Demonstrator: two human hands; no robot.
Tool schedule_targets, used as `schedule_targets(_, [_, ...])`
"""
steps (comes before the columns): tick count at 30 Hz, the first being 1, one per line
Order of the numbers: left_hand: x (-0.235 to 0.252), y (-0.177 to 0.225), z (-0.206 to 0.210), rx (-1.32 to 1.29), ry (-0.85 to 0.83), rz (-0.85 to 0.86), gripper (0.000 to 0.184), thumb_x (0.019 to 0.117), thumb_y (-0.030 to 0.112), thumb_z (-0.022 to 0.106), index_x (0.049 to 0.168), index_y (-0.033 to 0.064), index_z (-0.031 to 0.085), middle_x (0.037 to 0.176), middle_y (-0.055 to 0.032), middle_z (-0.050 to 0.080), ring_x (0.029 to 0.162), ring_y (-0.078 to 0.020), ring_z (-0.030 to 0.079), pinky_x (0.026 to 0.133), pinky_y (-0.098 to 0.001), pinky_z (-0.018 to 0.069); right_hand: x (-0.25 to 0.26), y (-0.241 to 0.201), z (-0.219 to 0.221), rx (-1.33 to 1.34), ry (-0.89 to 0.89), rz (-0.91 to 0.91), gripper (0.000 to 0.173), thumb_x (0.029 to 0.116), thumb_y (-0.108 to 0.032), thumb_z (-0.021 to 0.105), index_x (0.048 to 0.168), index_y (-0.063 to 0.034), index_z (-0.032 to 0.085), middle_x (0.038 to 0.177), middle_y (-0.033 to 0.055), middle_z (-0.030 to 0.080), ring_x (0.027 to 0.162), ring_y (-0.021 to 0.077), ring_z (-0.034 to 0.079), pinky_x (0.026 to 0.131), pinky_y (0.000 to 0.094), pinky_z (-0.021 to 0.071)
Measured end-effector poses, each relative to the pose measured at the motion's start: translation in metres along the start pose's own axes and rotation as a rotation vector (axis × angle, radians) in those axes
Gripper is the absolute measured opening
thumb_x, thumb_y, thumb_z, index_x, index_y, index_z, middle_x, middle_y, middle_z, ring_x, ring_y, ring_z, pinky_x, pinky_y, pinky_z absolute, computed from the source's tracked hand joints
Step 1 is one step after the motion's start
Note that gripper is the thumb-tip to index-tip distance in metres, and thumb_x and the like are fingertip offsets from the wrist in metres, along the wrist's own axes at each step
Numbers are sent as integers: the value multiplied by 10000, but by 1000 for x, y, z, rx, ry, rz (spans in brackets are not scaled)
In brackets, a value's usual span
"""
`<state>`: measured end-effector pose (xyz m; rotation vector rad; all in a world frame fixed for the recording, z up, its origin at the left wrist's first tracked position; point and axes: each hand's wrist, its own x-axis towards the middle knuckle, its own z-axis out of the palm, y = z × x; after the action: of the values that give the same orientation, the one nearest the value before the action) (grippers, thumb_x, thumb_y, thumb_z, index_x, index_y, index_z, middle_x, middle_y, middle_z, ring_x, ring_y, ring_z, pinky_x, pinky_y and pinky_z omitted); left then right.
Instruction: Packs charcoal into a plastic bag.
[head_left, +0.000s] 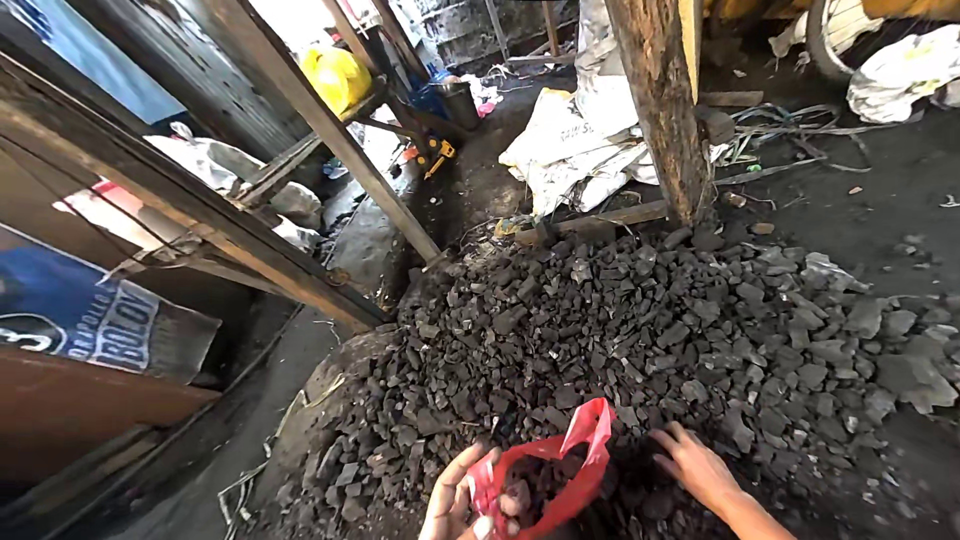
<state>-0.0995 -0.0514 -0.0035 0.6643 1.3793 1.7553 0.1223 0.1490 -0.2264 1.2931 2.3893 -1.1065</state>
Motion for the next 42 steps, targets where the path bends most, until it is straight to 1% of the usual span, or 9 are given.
schedule_targets(4, [5, 2, -1, 1, -37, 28, 508, 945, 154, 645, 1394, 109, 412, 1254, -24, 692, 912, -138, 719, 769, -310, 612, 3, -3, 20, -119, -126, 30, 796, 916, -360, 763, 1602, -322, 360, 1689, 203, 200, 1544, 514, 101, 1117, 840, 69])
schedule_targets(8, [8, 2, 0, -19, -4, 22, 489, 931, 132, 637, 1370, 104, 422, 1241, -36, 699, 906, -148, 724, 770, -318, 616, -28, -3, 39, -152, -147, 13, 624, 972, -370, 687, 1550, -298, 464, 1674, 221, 234, 1500, 574, 182, 1042, 819, 295])
schedule_targets(15, [4, 3, 0, 7, -32, 13, 541, 933, 133, 629, 1404, 84, 368, 1278, -31, 673, 918, -146, 721, 783, -324, 616, -12, 17, 18, -13, -189, 62, 507, 970, -310, 697, 1459, -253, 579, 1610, 269, 328, 1385, 541, 423, 1023, 683, 453])
schedule_targets(20, [-1, 1, 17, 47, -102, -8, 603, 910, 101, 623, 1433, 25, 333, 1274, -14, 654, 927, -132, 712, 805, -333, 616, -18, 14, -36, 573, 63, -53, 331, 927, -150, 722, 1216, 8, 696, 1332, 268, 605, 1268, 388, 569, 1089, 547, 439])
schedule_targets(26, [-11, 3, 60, 84, -227, -63, 701, 871, 142, 667, 1457, -52, 334, 1288, -56, 614, 922, -120, 693, 797, -324, 606, -79, -71, -124, 1106, 72, -454, 175, 836, -159, 680, 1009, -135, 684, 972, -40, 723, 683, 48, 666, 582, 228, 572])
schedule_targets(28, [-12, 8, 68, 65, -274, -59, 717, 867, 172, 675, 1465, -41, 341, 1284, -61, 622, 933, -136, 696, 794, -331, 609, -91, -98, -125, 879, 43, -644, 200, 841, -148, 698, 1025, -72, 718, 1072, 23, 685, 829, 64, 660, 705, 239, 572])
schedule_targets(30, [-12, 15, 76, 31, -312, -54, 737, 859, 194, 681, 1472, -32, 339, 1273, -66, 629, 948, -150, 696, 796, -341, 609, -96, -114, -117, 475, 4, -732, 274, 843, -104, 763, 1086, 18, 733, 1214, 216, 640, 1109, 299, 617, 958, 449, 510])
schedule_targets(35, [-17, 22, 86, -41, -350, -74, 729, 845, 220, 690, 1459, -5, 368, 1217, -83, 665, 920, -164, 710, 770, -337, 610, -119, -124, -119, -232, -215, -445, 512, 967, -215, 702, 1466, -227, 586, 1615, 239, 348, 1396, 500, 431, 1094, 658, 390])
schedule_targets(42, [-6, 36, 77, 290, -261, -120, 512, 875, 95, 576, 1374, 20, 491, 1039, -71, 691, 750, -108, 664, 647, -258, 565, -179, -90, -164, -549, -68, -439, 568, 976, -449, 665, 1163, 86, 677, 1103, 312, 692, 1134, 510, 625, 1120, 668, 329])
